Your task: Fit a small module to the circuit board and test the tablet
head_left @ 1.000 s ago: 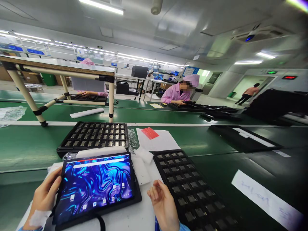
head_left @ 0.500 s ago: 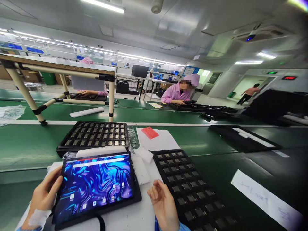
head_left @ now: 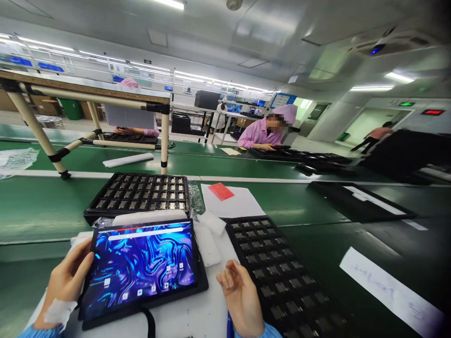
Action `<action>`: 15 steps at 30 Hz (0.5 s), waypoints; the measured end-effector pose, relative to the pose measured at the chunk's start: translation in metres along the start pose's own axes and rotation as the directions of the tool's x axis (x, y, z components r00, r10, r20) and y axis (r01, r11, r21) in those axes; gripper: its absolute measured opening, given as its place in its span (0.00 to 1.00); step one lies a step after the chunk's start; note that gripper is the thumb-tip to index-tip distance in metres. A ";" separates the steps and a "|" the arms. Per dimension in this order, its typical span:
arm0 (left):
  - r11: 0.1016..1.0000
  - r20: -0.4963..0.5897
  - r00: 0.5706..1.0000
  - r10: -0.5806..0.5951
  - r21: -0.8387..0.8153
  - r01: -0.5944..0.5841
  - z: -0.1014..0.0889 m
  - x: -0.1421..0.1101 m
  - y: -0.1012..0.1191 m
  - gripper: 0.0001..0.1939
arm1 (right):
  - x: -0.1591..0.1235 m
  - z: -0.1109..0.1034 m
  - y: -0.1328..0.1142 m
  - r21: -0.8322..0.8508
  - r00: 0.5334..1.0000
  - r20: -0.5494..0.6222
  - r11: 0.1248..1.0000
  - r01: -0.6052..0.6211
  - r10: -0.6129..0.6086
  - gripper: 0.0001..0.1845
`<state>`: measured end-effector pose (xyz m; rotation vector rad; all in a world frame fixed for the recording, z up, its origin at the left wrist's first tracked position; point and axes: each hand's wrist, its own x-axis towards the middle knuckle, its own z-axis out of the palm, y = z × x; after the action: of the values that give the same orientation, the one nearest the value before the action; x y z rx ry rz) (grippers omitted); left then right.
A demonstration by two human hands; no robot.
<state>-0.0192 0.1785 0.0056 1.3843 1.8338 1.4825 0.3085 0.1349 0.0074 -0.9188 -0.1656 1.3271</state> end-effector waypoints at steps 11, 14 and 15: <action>1.000 0.005 1.000 -0.007 0.028 0.007 0.000 -0.001 0.002 0.26 | 0.002 -0.001 0.001 0.024 1.000 0.007 1.000 -0.012 0.012 0.17; 0.999 0.010 1.000 -0.012 0.049 0.012 -0.001 -0.002 0.003 0.26 | 0.002 -0.001 0.001 0.024 1.000 0.013 1.000 -0.014 0.014 0.18; 0.999 0.012 1.000 -0.012 0.047 0.012 -0.001 -0.002 0.003 0.26 | 0.001 -0.001 0.001 0.024 1.000 0.013 1.000 -0.015 0.014 0.18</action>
<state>-0.0176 0.1762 0.0086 1.3983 1.8772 1.4307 0.3091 0.1353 0.0055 -0.8928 -0.1529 1.3459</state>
